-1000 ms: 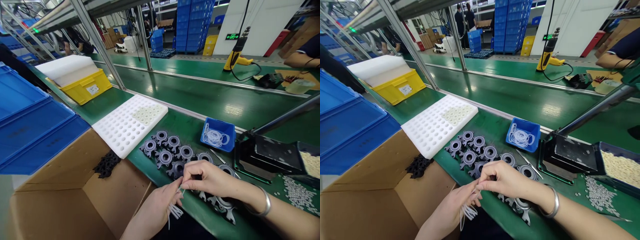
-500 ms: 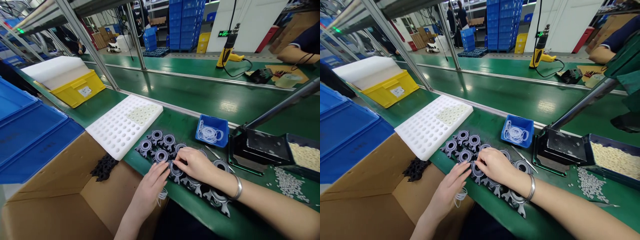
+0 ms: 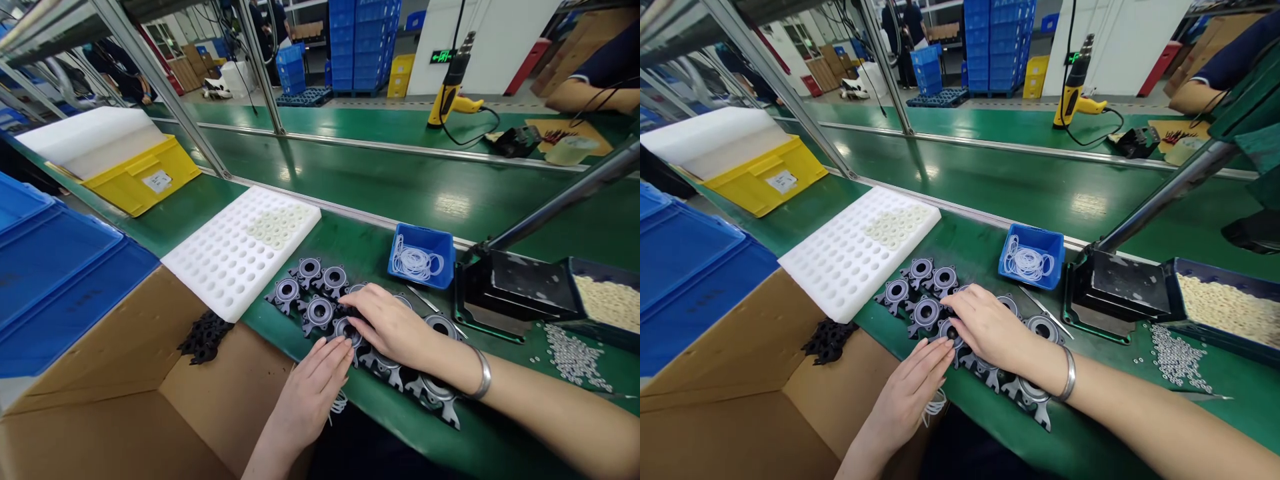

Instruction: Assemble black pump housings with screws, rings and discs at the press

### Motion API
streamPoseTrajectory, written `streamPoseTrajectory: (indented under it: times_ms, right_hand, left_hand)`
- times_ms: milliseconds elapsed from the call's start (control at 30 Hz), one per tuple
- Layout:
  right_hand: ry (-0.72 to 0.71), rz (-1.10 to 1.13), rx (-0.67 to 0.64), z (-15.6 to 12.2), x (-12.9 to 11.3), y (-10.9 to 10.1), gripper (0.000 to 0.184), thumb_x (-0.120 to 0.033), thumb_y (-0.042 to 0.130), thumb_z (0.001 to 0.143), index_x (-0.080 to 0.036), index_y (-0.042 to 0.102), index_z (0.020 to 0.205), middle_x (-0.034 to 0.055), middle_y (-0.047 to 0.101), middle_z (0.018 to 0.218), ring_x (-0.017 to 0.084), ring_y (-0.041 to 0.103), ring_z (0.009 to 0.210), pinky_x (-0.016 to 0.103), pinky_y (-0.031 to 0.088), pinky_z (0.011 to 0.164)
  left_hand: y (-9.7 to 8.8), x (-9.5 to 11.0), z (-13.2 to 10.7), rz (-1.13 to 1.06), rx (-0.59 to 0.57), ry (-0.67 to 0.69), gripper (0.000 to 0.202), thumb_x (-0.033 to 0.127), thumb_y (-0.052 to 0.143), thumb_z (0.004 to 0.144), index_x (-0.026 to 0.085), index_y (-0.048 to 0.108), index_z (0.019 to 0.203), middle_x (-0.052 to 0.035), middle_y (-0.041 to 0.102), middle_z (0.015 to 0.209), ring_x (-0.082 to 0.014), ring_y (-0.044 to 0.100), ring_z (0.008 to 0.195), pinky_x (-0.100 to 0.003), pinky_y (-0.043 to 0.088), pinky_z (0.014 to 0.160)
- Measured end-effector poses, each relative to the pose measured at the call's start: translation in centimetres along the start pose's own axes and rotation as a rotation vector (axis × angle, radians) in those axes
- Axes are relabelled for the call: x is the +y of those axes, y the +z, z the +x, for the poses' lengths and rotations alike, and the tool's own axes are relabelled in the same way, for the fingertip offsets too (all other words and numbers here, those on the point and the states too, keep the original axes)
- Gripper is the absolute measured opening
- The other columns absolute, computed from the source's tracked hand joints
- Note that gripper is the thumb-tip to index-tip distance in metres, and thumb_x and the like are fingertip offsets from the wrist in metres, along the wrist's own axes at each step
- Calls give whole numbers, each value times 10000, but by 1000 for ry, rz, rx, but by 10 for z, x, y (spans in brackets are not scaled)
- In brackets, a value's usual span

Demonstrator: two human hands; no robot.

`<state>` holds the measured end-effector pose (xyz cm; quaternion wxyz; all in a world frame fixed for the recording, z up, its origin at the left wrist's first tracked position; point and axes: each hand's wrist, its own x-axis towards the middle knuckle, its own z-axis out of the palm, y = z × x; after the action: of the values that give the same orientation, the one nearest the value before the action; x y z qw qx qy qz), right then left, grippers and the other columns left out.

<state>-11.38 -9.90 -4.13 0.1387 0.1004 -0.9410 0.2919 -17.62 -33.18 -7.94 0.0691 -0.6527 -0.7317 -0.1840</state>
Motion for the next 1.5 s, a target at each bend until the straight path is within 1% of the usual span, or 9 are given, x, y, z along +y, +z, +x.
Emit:
streamPoseTrajectory:
  times_ms: [167, 367, 600, 833, 967, 1100, 1233, 1333, 1500]
  right_hand:
    - [-131, -26, -164, -10, -2, -7, 445, -75, 420, 955, -151, 485, 1389, 152, 631, 1168, 245, 536, 1130, 408, 501, 917]
    - [-91, -94, -138, -18, 4, -8, 438, -38, 414, 939, -141, 527, 1349, 156, 657, 1161, 255, 529, 1173, 435, 474, 965]
    - [-15, -119, -83, -42, -1, -18, 409, -79, 397, 962, -145, 557, 1332, 150, 658, 1063, 250, 561, 1051, 433, 502, 920]
    - [-54, -164, -116, -59, -18, -9, 379, -115, 369, 1004, -128, 567, 1327, 154, 663, 1060, 244, 555, 976, 408, 511, 876]
    - [-85, -114, -129, -58, -23, -6, 389, -109, 365, 1008, -133, 529, 1360, 138, 655, 1056, 236, 543, 982, 406, 506, 884]
    - [-82, -49, -67, -53, -28, -12, 412, -73, 364, 993, -125, 488, 1382, 148, 641, 1139, 238, 536, 1080, 408, 508, 920]
    - [-71, -21, 37, -53, -26, -23, 404, -78, 375, 991, -149, 482, 1375, 145, 652, 1162, 246, 546, 1136, 432, 516, 938]
    - [-46, -33, 71, -60, -19, -29, 396, -78, 401, 986, -157, 486, 1364, 140, 652, 1176, 250, 547, 1154, 435, 520, 939]
    - [26, -45, 78, -75, -7, -32, 392, -76, 422, 977, -170, 497, 1350, 125, 655, 1179, 250, 551, 1156, 449, 518, 948]
  left_hand:
    - [5, 1, 0, 3, -5, -20, 494, 98, 480, 978, 113, 423, 1469, -128, 549, 1467, -253, 403, 1444, -468, 420, 1171]
    - [2, 6, 5, -8, -2, -46, 500, 74, 465, 974, 113, 423, 1471, -128, 553, 1463, -242, 400, 1446, -450, 410, 1176]
    - [6, 7, -1, -38, -32, -63, 575, -4, 401, 938, 108, 372, 1501, -137, 495, 1512, -258, 338, 1478, -473, 396, 1182]
    - [8, 10, 0, -38, -7, -69, 550, 9, 417, 943, 113, 402, 1483, -138, 536, 1477, -258, 367, 1463, -480, 400, 1179]
    - [3, 6, 5, -93, 78, -103, 463, 38, 460, 956, 142, 485, 1407, -141, 600, 1402, -230, 483, 1388, -477, 420, 1163]
    - [-5, -15, 18, 23, 175, -228, 422, 52, 456, 962, 156, 514, 1367, -167, 572, 1422, -252, 500, 1375, -547, 387, 1161]
    - [-3, -36, 28, 163, 140, -234, 391, 91, 469, 967, 162, 531, 1346, -183, 588, 1403, -301, 538, 1337, -615, 427, 1098]
    - [2, -37, 26, 214, 141, -248, 388, 103, 482, 968, 144, 529, 1351, -191, 612, 1362, -290, 591, 1272, -597, 449, 1087]
    - [5, -27, 23, 285, 174, -329, 382, 148, 522, 959, 121, 555, 1338, -210, 585, 1357, -320, 580, 1253, -599, 445, 1088]
